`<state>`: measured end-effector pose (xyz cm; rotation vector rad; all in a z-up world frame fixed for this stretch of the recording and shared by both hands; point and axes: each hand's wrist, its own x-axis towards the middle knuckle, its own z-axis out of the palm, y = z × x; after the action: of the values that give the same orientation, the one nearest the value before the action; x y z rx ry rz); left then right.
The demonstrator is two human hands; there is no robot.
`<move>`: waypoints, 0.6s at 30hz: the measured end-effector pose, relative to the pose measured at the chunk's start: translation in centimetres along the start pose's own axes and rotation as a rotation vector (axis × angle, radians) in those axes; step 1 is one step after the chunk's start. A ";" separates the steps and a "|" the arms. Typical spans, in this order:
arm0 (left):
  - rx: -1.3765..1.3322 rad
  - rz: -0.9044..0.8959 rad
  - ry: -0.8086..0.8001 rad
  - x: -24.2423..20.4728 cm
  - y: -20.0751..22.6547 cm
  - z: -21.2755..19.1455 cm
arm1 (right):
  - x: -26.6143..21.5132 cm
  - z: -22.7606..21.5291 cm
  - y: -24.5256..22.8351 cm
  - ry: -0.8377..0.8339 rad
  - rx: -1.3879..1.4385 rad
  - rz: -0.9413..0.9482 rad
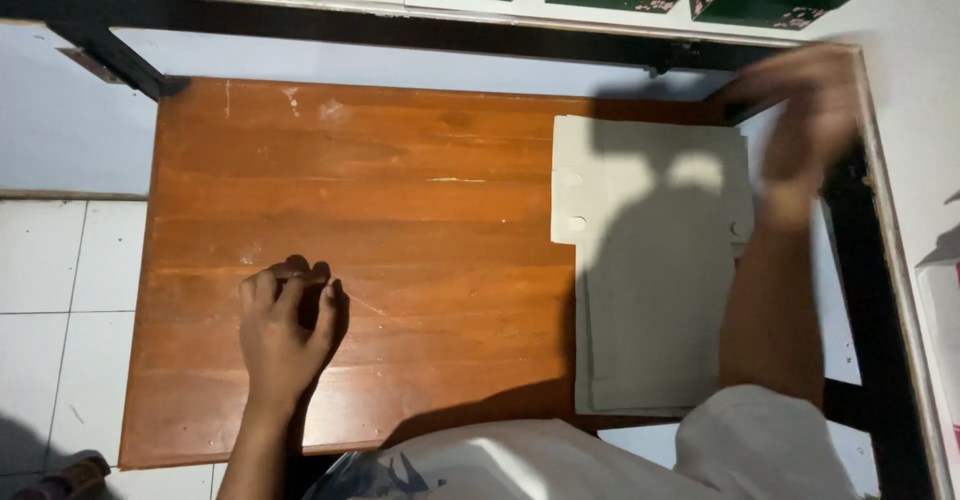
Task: Folding and assembling a cardboard box from a flat template on a wooden table.
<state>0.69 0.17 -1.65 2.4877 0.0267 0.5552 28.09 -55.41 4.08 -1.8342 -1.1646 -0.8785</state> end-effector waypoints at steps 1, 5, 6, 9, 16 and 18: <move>0.043 0.094 0.031 0.1 0.0 0.2 | -1.5 2.2 1.2 -0.356 -0.138 -0.155; 0.067 0.139 -0.047 1.6 1.1 1.9 | -5.6 7.3 -0.7 -0.585 -0.274 0.639; 0.010 0.190 -0.090 2.1 1.8 2.5 | -6.9 7.5 0.0 -0.582 -0.364 0.633; -0.047 0.297 -0.197 3.9 4.4 4.6 | -7.3 7.6 -0.6 -0.598 -0.438 0.661; -0.167 0.529 -0.396 8.6 10.0 12.4 | -7.3 6.4 -0.4 -0.590 -0.418 0.579; -0.132 0.536 -0.420 10.4 11.4 14.6 | -6.5 6.0 -1.8 -0.569 -0.405 0.582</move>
<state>14.71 -15.71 -2.23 2.4226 -0.8285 0.2167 25.06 -52.16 -3.81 -2.6787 -0.7010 -0.2612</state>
